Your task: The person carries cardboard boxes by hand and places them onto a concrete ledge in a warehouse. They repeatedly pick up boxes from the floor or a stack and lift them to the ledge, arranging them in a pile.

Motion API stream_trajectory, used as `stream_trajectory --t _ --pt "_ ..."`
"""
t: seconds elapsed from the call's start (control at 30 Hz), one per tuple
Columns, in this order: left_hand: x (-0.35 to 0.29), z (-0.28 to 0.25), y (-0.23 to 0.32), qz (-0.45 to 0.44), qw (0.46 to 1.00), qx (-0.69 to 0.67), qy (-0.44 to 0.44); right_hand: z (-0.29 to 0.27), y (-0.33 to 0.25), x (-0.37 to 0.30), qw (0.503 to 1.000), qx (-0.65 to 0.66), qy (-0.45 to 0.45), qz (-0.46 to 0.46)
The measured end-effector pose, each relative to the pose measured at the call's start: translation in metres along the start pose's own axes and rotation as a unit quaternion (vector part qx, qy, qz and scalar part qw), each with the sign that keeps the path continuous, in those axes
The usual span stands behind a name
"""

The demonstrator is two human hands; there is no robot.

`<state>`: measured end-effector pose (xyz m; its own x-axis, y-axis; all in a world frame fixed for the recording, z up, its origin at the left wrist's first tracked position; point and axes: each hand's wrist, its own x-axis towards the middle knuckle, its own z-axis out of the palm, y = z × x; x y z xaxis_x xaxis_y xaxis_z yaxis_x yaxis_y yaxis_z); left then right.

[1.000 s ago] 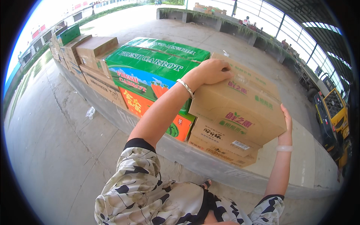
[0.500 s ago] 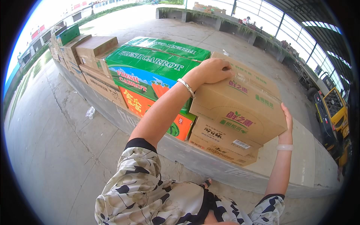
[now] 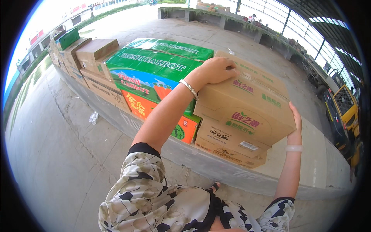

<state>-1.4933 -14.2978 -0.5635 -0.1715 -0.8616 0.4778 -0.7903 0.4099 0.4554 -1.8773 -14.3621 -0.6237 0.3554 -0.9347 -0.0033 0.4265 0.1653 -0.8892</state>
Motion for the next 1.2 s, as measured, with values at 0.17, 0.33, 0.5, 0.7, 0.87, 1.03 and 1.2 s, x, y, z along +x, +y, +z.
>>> stream_trajectory --t 0.17,0.33,0.5,0.7,0.87,1.03,1.2 --pt "-0.001 0.000 -0.001 0.000 1.000 -0.006 0.001 -0.001 0.002 0.001 1.000 -0.001 -0.009 -0.004" --pt "-0.003 -0.002 -0.002 0.004 1.000 -0.008 -0.005 0.005 0.003 -0.006 1.000 0.000 0.005 -0.004" --pt "-0.001 -0.004 -0.003 -0.002 1.000 -0.002 -0.007 0.006 0.004 -0.003 1.000 0.001 0.010 -0.005" --pt "0.035 0.028 0.011 -0.006 1.000 -0.012 -0.008 -0.039 -0.015 0.022 1.000 0.012 0.016 -0.005" --pt "0.130 0.114 0.055 -0.004 1.000 -0.023 -0.016 -0.150 -0.069 0.067 0.999 0.037 -0.018 0.002" --pt "0.226 0.238 0.139 -0.023 0.999 -0.029 -0.026 -0.310 -0.135 0.100 0.999 0.037 0.024 -0.010" --pt "0.268 0.313 0.200 -0.015 0.998 -0.062 -0.026 -0.412 -0.168 0.102 0.997 -0.008 0.069 -0.023"
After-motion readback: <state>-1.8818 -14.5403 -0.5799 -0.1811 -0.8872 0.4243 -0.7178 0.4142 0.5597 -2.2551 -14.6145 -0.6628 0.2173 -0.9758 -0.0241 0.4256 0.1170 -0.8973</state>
